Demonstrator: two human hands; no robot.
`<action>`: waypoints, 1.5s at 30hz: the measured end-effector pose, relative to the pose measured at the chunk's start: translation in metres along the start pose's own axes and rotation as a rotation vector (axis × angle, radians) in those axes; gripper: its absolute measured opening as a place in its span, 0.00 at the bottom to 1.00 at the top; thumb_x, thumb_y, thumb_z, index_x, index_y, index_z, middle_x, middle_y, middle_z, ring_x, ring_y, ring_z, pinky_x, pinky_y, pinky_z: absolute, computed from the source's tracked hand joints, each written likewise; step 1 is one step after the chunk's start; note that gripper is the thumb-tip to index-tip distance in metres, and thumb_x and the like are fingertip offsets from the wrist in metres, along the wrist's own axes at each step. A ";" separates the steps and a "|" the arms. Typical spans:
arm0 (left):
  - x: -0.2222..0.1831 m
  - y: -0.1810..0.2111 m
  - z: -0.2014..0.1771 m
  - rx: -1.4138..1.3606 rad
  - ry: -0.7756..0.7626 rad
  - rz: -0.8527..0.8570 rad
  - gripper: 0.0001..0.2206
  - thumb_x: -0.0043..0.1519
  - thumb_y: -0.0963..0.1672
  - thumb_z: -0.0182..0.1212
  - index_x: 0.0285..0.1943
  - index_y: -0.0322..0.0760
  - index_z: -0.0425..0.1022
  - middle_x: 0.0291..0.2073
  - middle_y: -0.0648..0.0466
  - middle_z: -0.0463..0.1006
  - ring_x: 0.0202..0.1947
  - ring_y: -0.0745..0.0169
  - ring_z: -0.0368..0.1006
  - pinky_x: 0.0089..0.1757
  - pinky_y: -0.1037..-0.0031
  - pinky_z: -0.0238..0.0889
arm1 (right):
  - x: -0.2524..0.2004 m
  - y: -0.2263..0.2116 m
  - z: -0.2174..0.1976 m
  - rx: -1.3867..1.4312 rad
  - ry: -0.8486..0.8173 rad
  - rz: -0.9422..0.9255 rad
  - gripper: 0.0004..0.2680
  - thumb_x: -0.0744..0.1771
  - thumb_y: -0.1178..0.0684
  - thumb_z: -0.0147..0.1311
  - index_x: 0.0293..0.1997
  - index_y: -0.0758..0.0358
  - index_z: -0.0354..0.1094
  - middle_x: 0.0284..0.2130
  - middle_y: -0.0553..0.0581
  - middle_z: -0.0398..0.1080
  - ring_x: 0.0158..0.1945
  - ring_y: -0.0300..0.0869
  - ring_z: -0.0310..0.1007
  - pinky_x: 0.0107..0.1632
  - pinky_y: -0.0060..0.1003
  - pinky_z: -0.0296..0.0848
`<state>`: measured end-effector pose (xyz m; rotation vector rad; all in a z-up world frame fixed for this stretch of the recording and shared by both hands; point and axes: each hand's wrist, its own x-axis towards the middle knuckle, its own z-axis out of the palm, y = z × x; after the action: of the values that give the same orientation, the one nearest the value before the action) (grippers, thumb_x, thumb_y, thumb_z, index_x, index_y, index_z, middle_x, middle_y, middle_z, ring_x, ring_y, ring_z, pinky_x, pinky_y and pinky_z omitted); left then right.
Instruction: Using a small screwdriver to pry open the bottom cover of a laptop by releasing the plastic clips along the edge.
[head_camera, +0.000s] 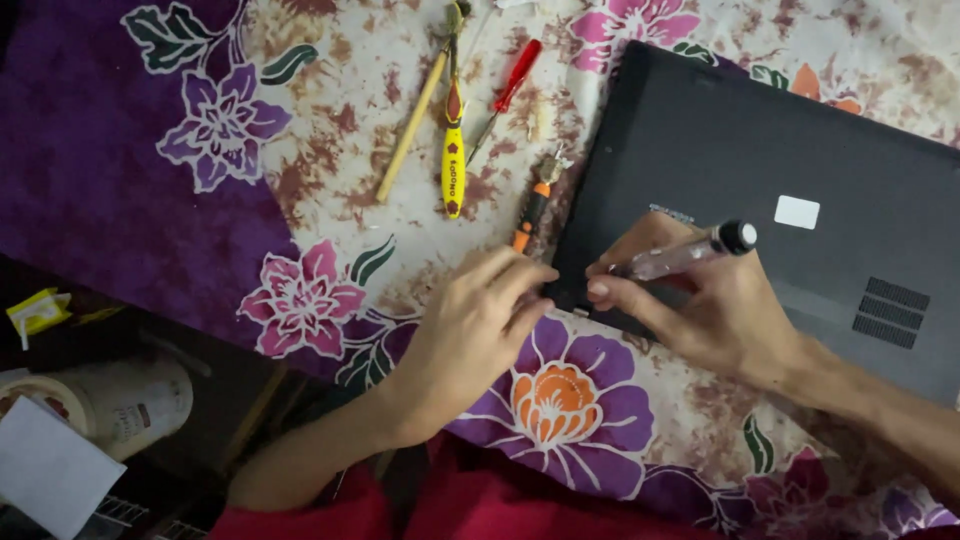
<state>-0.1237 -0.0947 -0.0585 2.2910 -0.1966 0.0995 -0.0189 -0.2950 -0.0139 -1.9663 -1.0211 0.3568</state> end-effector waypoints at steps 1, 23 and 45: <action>-0.001 0.000 0.002 0.022 0.002 -0.009 0.11 0.63 0.41 0.64 0.52 0.32 0.78 0.44 0.50 0.76 0.40 0.57 0.76 0.43 0.66 0.71 | 0.000 0.001 0.001 -0.026 0.006 -0.054 0.05 0.66 0.55 0.59 0.37 0.67 0.77 0.38 0.57 0.76 0.35 0.42 0.79 0.31 0.32 0.78; -0.003 -0.004 0.008 -0.002 0.065 0.067 0.08 0.65 0.40 0.61 0.51 0.32 0.75 0.42 0.48 0.76 0.45 0.49 0.71 0.49 0.62 0.65 | -0.018 -0.010 0.024 -0.254 -0.158 -0.322 0.07 0.68 0.59 0.58 0.36 0.71 0.62 0.35 0.63 0.70 0.30 0.43 0.75 0.32 0.29 0.86; -0.001 -0.009 0.011 0.017 0.029 0.057 0.08 0.64 0.39 0.64 0.50 0.31 0.75 0.42 0.47 0.76 0.45 0.50 0.71 0.46 0.63 0.68 | 0.026 0.014 -0.003 0.311 -0.189 0.281 0.05 0.67 0.58 0.57 0.32 0.68 0.68 0.26 0.62 0.78 0.32 0.45 0.91 0.31 0.31 0.94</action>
<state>-0.1232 -0.0966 -0.0725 2.2996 -0.2469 0.1639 0.0062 -0.2809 -0.0206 -1.8140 -0.7493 0.8206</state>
